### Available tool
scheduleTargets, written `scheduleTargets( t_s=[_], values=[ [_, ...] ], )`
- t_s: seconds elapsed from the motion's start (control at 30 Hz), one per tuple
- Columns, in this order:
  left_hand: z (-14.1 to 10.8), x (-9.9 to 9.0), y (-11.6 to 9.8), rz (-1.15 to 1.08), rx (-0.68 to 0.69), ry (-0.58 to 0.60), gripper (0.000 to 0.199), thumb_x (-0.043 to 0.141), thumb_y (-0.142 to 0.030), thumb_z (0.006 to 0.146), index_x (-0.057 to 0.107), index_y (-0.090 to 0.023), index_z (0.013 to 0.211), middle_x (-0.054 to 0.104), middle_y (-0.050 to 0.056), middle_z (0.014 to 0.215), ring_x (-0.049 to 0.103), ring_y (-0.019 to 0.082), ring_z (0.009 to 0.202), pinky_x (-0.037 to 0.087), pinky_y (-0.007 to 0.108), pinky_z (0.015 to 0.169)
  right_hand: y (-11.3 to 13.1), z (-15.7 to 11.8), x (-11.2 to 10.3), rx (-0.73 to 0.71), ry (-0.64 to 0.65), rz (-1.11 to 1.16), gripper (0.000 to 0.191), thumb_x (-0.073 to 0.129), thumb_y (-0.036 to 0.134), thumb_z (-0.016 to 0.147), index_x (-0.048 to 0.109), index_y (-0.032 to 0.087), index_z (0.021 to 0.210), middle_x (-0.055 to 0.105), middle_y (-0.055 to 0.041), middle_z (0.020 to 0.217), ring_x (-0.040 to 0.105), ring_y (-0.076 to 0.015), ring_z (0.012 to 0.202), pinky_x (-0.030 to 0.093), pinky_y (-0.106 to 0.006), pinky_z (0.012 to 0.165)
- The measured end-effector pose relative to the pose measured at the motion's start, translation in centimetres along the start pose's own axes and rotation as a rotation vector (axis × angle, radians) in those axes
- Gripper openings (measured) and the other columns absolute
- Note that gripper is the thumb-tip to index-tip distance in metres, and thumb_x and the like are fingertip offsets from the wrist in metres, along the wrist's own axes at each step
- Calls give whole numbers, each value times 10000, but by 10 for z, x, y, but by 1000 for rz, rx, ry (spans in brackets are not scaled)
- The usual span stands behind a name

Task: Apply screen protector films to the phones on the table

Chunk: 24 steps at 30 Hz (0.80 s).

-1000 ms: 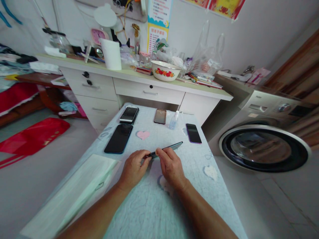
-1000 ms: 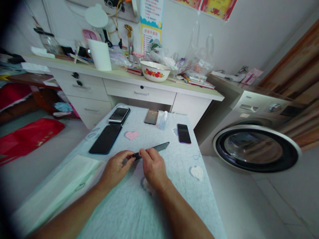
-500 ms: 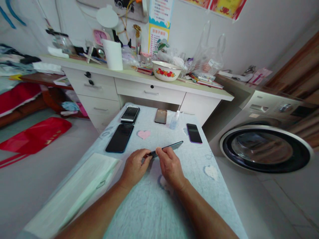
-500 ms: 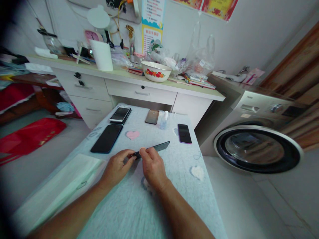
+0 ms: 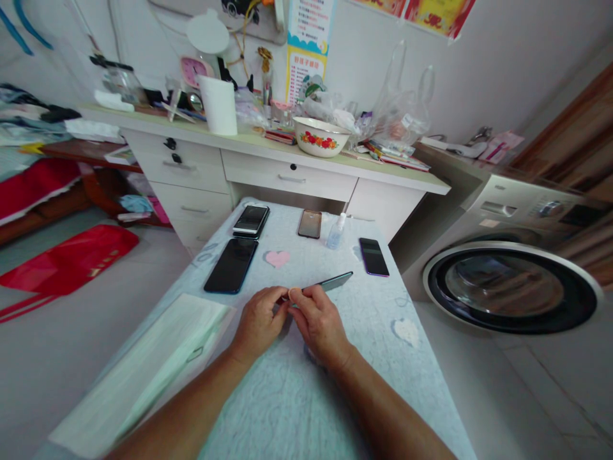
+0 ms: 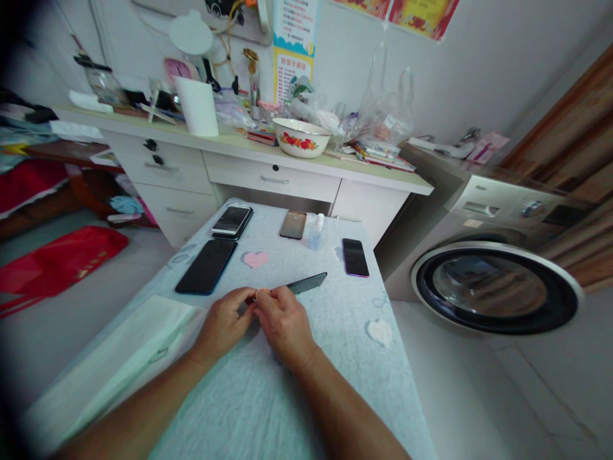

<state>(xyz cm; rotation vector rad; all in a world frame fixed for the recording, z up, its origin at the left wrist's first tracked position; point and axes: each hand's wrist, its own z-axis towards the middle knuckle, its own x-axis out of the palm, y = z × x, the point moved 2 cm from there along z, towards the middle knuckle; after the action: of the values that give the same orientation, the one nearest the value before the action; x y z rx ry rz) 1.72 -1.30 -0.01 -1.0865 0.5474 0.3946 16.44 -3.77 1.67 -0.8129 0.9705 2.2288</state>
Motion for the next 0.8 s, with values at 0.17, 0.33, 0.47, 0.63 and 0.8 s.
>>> scheduleTargets(
  t_s=[0.17,0.33,0.47,0.63,0.8],
  values=[
    [0,1,1,-5,-5,0,158,520,-182,837,653,-209,919,698,16,862,625,178,829,468,299,776,0,-1,0,79,29,-74,231,443,219,977,640,235,1094,537,-25,880,516,-126,719,448,-204,650],
    [0,2,3,0,-9,-3,130,531,-202,849,647,-201,910,694,21,863,624,180,824,467,306,776,-2,-3,-1,76,27,-146,268,418,165,964,632,242,1104,548,-32,875,523,-129,713,439,-199,644],
    [0,3,3,5,-5,4,131,531,-191,849,644,-202,914,691,20,873,622,177,827,464,310,784,-5,-5,-2,52,9,-204,270,438,160,960,628,237,1135,581,-36,852,554,-137,714,450,-206,647],
    [-1,2,3,18,6,-11,113,534,-208,857,640,-204,896,679,13,838,615,173,801,457,306,761,-10,-6,-6,51,5,-230,285,433,148,958,635,226,1144,596,-38,836,573,-143,716,465,-216,662],
    [-2,2,4,32,21,-12,107,546,-247,871,641,-204,895,673,6,816,619,170,788,455,305,752,-21,-8,-9,77,-59,-211,306,400,152,972,623,214,1171,590,-47,867,588,-151,768,479,-227,705]
  ],
)
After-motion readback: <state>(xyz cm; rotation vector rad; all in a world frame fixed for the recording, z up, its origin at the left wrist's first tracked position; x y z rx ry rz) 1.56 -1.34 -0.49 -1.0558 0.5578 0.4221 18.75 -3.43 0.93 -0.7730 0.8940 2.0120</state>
